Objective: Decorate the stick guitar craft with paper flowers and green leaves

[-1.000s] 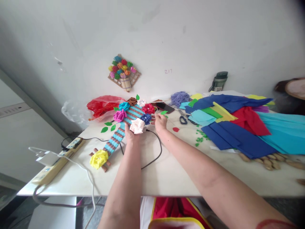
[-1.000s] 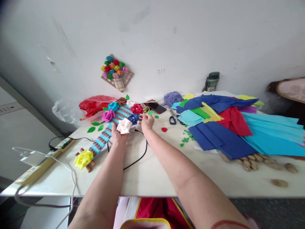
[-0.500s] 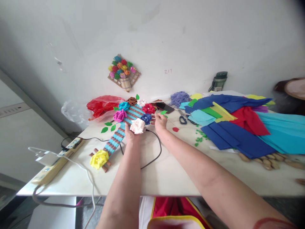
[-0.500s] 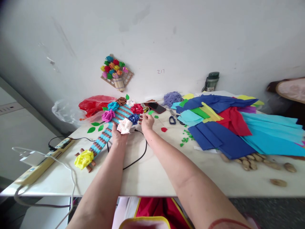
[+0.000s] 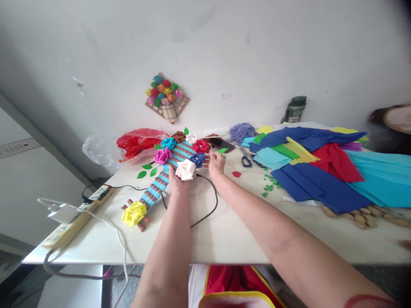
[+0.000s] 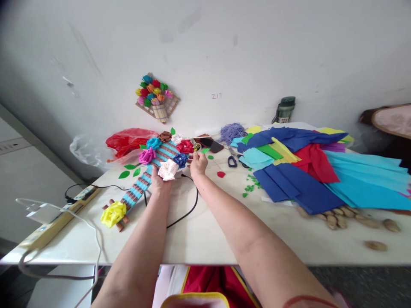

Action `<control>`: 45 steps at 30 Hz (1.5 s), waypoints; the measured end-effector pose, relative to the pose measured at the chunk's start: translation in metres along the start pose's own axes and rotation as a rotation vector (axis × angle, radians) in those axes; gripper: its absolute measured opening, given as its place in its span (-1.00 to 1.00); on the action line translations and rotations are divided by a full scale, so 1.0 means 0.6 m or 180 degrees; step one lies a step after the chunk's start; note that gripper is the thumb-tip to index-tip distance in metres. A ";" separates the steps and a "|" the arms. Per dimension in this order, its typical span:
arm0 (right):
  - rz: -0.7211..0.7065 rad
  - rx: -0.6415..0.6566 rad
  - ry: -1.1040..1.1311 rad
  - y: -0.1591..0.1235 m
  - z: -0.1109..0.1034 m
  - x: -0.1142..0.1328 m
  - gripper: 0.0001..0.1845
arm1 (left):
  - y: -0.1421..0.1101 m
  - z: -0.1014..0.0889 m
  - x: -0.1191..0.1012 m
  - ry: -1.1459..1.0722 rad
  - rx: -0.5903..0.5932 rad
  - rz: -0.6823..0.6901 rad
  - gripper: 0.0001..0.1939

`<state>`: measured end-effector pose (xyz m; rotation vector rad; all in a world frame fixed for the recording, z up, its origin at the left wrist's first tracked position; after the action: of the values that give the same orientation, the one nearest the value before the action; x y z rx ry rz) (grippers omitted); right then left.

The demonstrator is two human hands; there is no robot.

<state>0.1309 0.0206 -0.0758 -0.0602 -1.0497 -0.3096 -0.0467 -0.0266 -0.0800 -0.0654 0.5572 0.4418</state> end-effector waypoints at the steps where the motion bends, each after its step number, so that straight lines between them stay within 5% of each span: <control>1: -0.0001 -0.0004 0.0008 0.001 0.000 -0.001 -0.84 | 0.001 -0.001 0.000 -0.0011 -0.0004 0.0002 -0.57; 45: 0.0206 0.0022 0.0196 -0.003 -0.003 -0.006 -0.92 | 0.003 -0.008 0.000 0.0130 0.0003 0.0044 -0.59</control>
<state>0.1301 0.0195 -0.0800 -0.0778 -0.9858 -0.2477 -0.0499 -0.0261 -0.0841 -0.0697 0.5984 0.4545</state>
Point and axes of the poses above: each hand's wrist, its own y-axis towards the middle knuckle, its own z-axis out of the palm, x = y × z, the point moved 10 cm from there along y, towards the middle knuckle, and after that the axes turned 3 degrees about y, right-handed, at the moved point
